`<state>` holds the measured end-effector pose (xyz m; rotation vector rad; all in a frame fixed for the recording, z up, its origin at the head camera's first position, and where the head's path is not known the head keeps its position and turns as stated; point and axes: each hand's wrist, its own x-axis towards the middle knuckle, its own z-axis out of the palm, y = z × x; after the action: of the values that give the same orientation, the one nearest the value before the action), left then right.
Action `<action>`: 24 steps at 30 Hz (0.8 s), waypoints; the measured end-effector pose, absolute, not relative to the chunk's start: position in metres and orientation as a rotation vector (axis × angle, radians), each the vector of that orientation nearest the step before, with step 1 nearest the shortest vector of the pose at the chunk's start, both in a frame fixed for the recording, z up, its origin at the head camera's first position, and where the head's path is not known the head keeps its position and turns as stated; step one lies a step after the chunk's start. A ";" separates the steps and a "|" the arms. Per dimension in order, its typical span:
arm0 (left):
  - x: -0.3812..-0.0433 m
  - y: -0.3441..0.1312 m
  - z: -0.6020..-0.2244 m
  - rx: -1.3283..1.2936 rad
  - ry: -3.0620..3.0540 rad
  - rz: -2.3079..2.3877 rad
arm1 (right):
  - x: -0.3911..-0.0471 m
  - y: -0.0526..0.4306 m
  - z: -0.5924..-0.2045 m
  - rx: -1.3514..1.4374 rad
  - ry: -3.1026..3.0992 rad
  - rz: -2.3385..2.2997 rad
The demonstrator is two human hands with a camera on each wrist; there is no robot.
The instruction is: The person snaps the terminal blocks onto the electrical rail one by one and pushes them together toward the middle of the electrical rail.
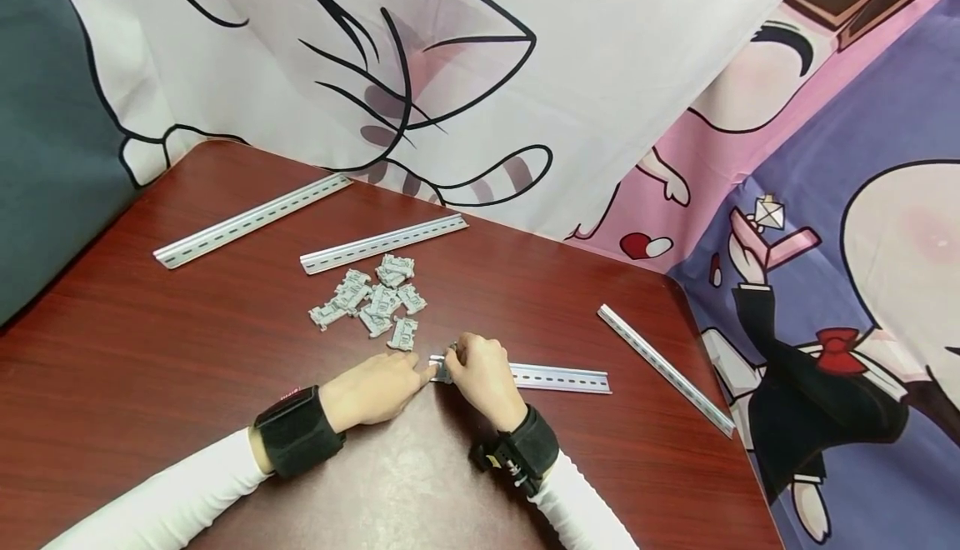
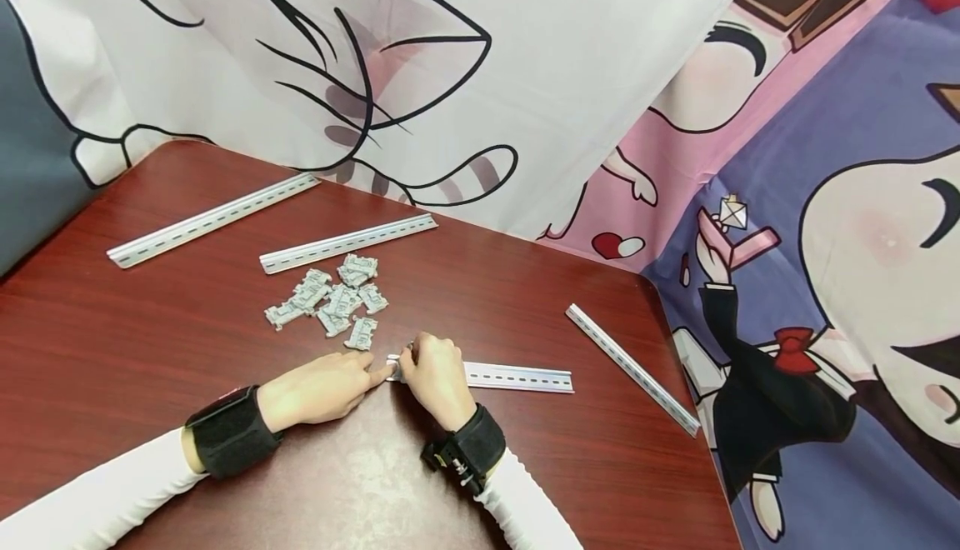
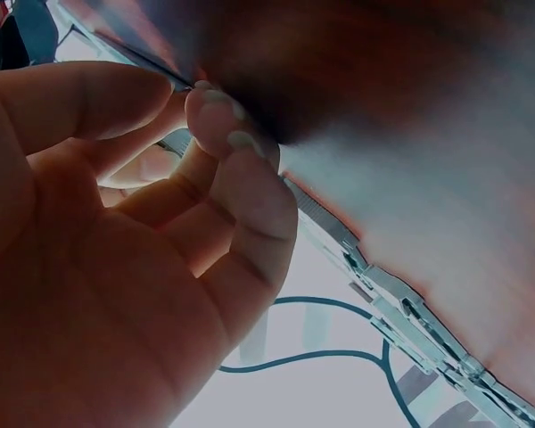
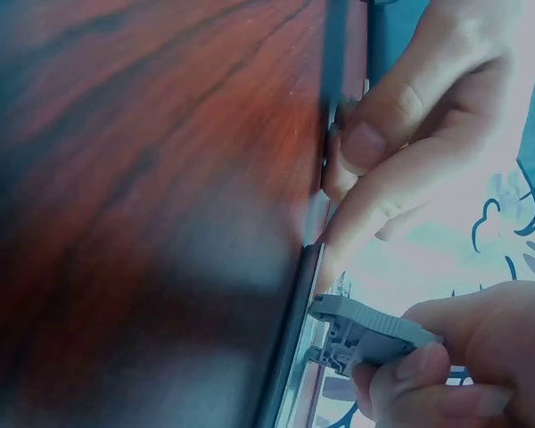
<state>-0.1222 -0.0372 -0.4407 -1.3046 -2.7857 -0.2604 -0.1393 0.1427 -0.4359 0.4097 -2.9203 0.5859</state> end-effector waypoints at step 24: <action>-0.112 -0.027 -0.439 -1.208 -2.719 -0.213 | -0.139 0.135 -0.449 0.489 -2.788 0.615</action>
<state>-0.1123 -0.0273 -0.4388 -1.2078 -2.7190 -0.2132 -0.1392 0.1354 -0.4493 0.4890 -2.7884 0.6151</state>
